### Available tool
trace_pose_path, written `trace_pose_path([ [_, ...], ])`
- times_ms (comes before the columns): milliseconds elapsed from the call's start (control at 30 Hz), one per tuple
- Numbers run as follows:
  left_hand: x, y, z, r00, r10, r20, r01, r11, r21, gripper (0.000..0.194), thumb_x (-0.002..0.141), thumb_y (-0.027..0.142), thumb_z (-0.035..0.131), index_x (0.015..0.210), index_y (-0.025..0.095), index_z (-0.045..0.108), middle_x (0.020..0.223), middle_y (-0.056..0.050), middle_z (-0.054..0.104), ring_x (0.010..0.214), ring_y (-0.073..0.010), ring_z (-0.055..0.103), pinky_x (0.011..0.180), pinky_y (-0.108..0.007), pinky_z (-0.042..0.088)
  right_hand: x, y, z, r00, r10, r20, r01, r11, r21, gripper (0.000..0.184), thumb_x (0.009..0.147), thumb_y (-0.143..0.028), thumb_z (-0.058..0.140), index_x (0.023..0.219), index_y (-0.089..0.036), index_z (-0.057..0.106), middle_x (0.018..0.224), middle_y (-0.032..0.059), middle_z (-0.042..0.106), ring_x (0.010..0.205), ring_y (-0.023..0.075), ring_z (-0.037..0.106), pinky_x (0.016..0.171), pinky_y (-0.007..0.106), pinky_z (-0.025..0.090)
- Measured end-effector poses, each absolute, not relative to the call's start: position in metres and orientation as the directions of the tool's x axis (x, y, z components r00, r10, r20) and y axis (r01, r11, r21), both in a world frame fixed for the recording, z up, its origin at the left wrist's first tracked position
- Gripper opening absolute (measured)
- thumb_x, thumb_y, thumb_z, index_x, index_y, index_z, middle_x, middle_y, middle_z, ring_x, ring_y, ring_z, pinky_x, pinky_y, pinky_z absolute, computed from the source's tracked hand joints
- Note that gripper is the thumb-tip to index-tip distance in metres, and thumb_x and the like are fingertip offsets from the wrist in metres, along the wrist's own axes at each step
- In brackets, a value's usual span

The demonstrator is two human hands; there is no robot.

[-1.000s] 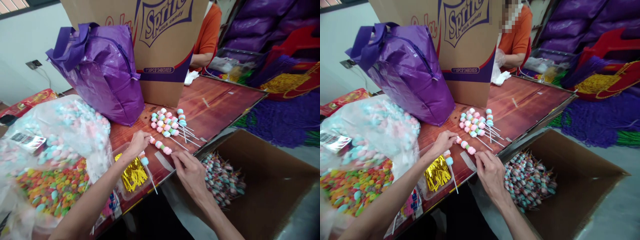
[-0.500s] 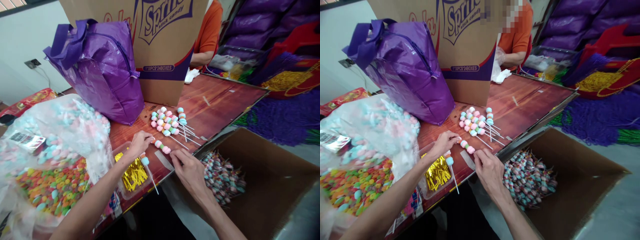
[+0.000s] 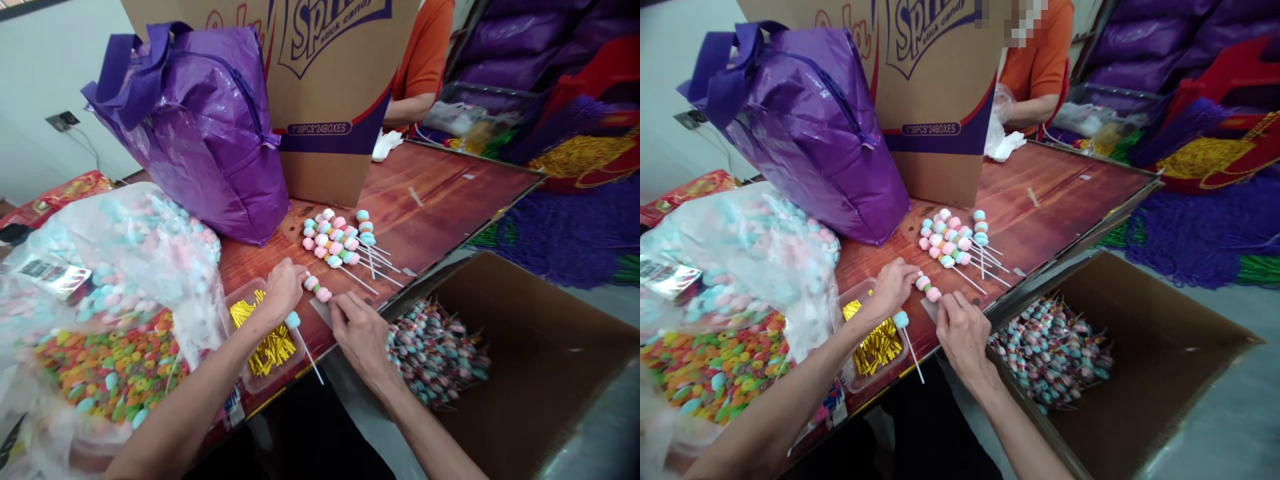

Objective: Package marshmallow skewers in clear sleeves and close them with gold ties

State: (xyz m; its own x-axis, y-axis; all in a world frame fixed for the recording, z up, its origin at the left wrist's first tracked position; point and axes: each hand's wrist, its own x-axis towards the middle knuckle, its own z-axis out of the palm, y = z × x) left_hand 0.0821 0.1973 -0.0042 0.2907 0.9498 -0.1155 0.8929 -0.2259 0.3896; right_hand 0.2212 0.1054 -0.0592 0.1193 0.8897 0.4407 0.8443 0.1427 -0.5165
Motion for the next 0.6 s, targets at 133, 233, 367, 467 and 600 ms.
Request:
trace_pose_path([
  [133,0.084,0.193,0.001,0.337,0.933,-0.127,0.898,-0.278,0.342,0.03,0.095,0.017,0.044,0.083,0.018,0.072,0.086,-0.006,0.06,0.078,-0.0186,0.057,0.071,-0.03,0.041,0.22,0.11,-0.061,0.103,0.888,0.447,0.849,0.155,-0.505,0.026,0.095,-0.016,0.05,0.074,-0.018,0.065,0.074,0.0029,0.066,0.068,0.0151,0.061,0.062,0.025,0.036],
  [233,0.089,0.183,0.009,0.319,0.94,-0.118,0.918,-0.276,0.284,0.028,0.094,0.014,0.045,0.091,0.019,0.072,0.094,-0.008,0.061,0.088,-0.0216,0.057,0.079,-0.033,0.043,0.222,0.109,-0.062,0.067,0.849,0.524,0.878,0.2,-0.436,0.026,0.096,-0.018,0.051,0.075,-0.018,0.066,0.073,0.003,0.066,0.067,0.0154,0.06,0.063,0.025,0.036],
  [367,0.089,0.167,0.02,0.212,0.977,0.015,0.967,-0.212,0.14,0.028,0.097,0.02,0.046,0.112,0.022,0.07,0.118,-0.014,0.057,0.109,-0.0308,0.051,0.088,-0.042,0.044,0.225,0.109,-0.066,-0.005,0.793,0.609,0.928,0.231,-0.293,0.028,0.097,-0.026,0.051,0.074,-0.019,0.066,0.068,0.0033,0.064,0.06,0.0166,0.056,0.059,0.027,0.035],
  [467,0.067,0.15,0.026,0.197,0.967,0.163,0.957,-0.225,0.181,0.034,0.097,0.015,0.043,0.122,0.023,0.065,0.108,-0.011,0.059,0.099,-0.0263,0.053,0.086,-0.04,0.045,0.227,0.111,-0.069,-0.038,0.784,0.62,0.932,0.253,-0.262,0.034,0.098,-0.031,0.049,0.071,-0.019,0.065,0.064,0.0035,0.06,0.055,0.0168,0.051,0.055,0.028,0.034],
  [600,0.011,0.106,0.03,0.096,0.922,0.374,0.848,-0.273,0.454,0.022,0.098,0.016,0.047,0.096,0.018,0.068,0.089,-0.006,0.062,0.089,-0.0193,0.057,0.084,-0.032,0.047,0.234,0.112,-0.072,-0.032,0.743,0.668,0.915,0.291,-0.28,0.043,0.1,-0.045,0.045,0.086,-0.016,0.074,0.075,0.0093,0.064,0.064,0.0201,0.055,0.055,0.031,0.039],
])
